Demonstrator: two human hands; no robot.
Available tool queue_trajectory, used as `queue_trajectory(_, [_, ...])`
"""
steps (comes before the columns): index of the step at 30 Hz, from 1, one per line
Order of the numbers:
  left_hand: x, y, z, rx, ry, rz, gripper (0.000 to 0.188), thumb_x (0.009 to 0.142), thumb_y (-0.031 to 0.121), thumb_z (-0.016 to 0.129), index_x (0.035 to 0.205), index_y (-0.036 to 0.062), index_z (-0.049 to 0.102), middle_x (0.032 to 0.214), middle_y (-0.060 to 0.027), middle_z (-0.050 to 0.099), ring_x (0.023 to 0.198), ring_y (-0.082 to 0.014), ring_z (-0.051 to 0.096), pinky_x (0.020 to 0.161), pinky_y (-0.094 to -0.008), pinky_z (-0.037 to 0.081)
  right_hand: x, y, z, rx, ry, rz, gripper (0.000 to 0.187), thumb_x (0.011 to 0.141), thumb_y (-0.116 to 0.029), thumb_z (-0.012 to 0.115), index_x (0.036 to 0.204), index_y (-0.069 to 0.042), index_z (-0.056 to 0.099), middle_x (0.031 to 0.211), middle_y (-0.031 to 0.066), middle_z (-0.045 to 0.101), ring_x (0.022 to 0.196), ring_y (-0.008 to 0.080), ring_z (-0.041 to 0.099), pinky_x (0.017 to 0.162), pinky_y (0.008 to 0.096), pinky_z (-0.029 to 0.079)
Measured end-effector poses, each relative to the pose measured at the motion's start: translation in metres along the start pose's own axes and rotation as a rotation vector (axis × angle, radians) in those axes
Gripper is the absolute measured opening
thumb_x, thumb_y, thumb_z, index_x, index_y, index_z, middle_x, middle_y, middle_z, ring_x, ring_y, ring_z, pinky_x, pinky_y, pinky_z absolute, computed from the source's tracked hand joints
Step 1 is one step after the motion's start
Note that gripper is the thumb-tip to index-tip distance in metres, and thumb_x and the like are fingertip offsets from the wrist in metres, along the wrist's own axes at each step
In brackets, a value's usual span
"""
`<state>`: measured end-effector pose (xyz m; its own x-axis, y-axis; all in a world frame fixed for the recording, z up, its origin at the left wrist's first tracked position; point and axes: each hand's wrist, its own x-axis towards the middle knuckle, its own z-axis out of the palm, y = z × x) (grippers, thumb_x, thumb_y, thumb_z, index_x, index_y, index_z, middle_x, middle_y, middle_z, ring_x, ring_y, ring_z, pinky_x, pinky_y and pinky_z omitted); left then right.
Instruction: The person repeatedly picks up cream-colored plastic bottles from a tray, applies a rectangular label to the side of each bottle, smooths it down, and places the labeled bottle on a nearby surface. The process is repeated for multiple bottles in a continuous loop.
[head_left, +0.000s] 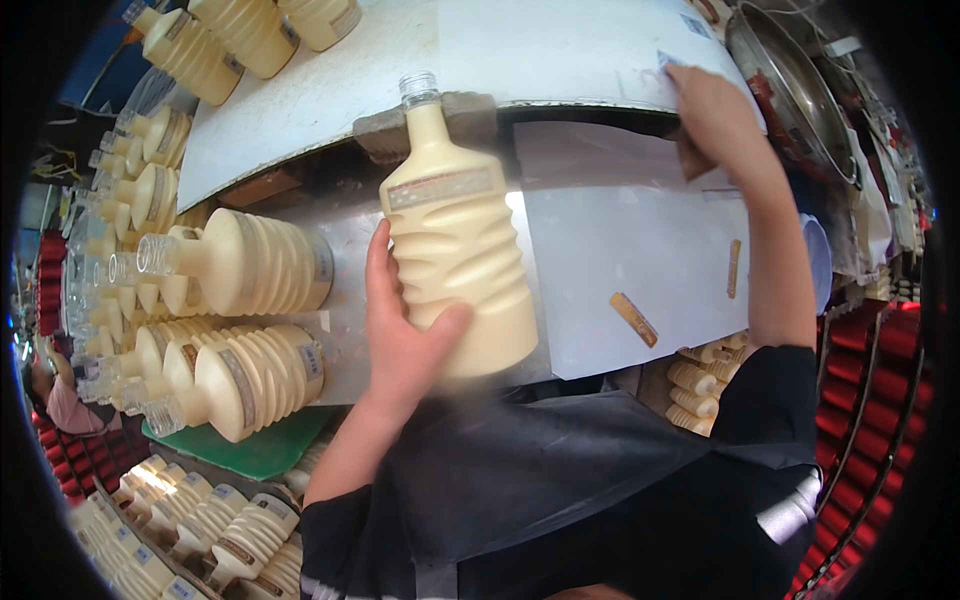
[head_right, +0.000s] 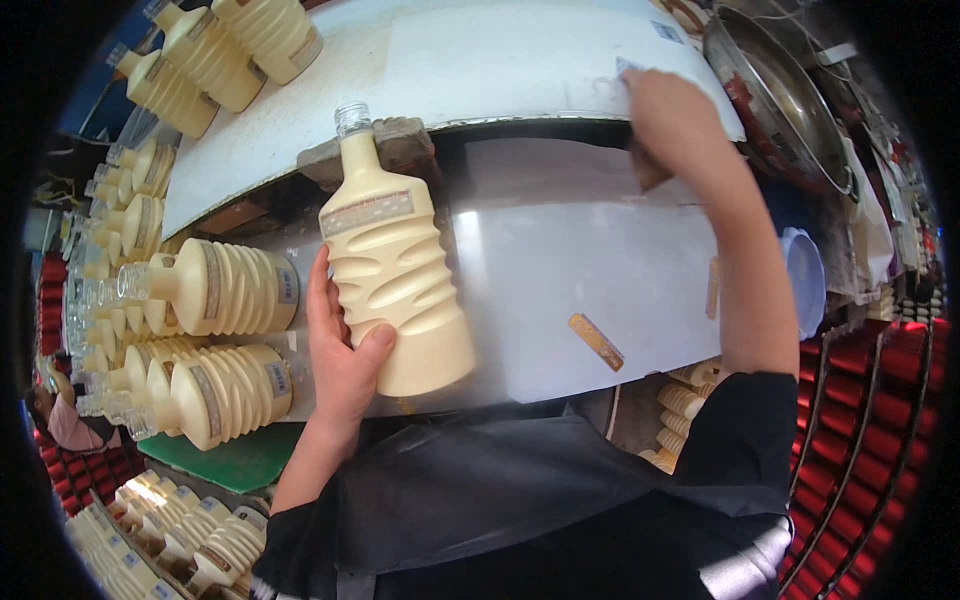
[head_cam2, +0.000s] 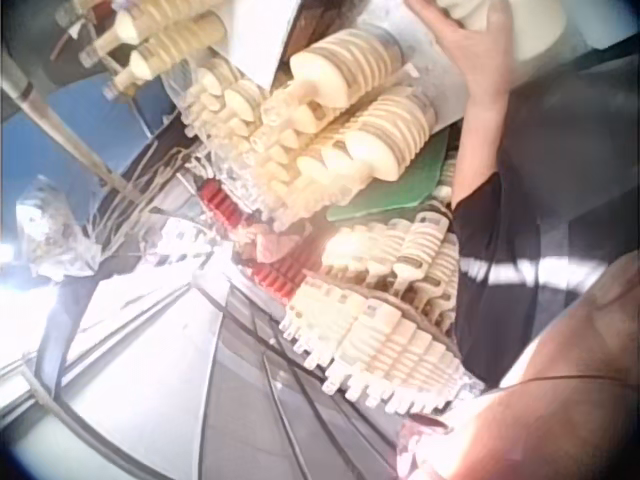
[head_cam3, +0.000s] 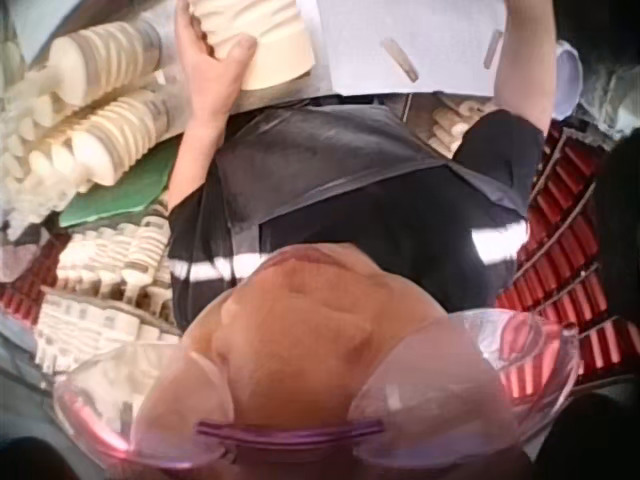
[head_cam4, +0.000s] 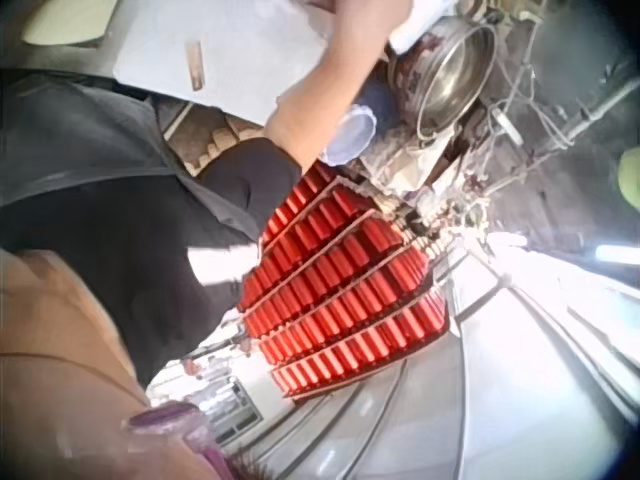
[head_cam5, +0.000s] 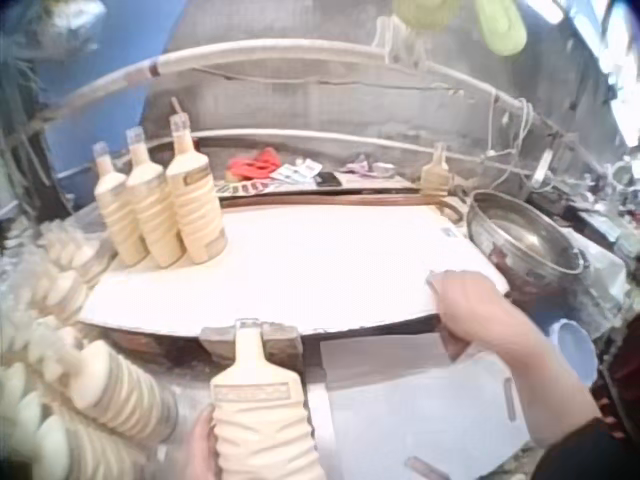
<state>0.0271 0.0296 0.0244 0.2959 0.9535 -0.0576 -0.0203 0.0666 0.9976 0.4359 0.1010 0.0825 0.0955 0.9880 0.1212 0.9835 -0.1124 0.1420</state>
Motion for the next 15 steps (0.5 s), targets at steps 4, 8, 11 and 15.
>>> queue_trajectory(4, [0.002,0.005,0.005,-0.077,0.027,-0.04,0.099,0.077,0.0,0.067,0.162,0.0059,0.014,0.154,-0.0202,0.04,0.136,-0.0299,0.049,0.113,-0.0421,0.043,-0.041,-0.017,-0.013,0.299,0.184,0.067,0.047,0.087,-0.003,0.052,0.132,-0.005,0.064,0.114,0.0219,0.071,0.1,0.0417,0.067,0.089,0.046,0.053])
queue_trajectory(8, [0.001,0.008,0.007,-0.069,0.026,-0.03,0.097,0.079,0.0,0.065,0.162,0.0048,0.014,0.155,-0.0213,0.039,0.136,-0.0301,0.049,0.113,-0.0417,0.043,-0.047,-0.016,-0.002,0.264,0.211,-0.013,0.043,0.086,-0.001,0.052,0.127,-0.006,0.064,0.129,0.0138,0.066,0.108,0.039,0.065,0.093,0.0458,0.053])
queue_trajectory(11, [-0.001,0.007,0.007,-0.072,0.014,-0.004,0.094,0.082,0.001,0.065,0.161,0.0033,0.014,0.155,-0.0221,0.038,0.138,-0.0305,0.047,0.114,-0.0414,0.04,-0.056,-0.019,0.014,0.176,0.331,-0.054,0.034,0.088,-0.001,0.058,0.121,-0.005,0.067,0.122,0.0108,0.068,0.101,0.0328,0.069,0.086,0.0406,0.057])
queue_trajectory(15, [-0.007,0.0,0.008,-0.067,0.054,0.046,0.088,0.088,0.005,0.064,0.161,0.0019,0.015,0.155,-0.0218,0.037,0.14,-0.0299,0.044,0.118,-0.0416,0.035,-0.059,-0.013,0.02,0.037,0.471,-0.141,0.027,0.088,-0.005,0.063,0.113,-0.007,0.07,0.106,0.0084,0.07,0.089,0.0289,0.071,0.073,0.0362,0.058])
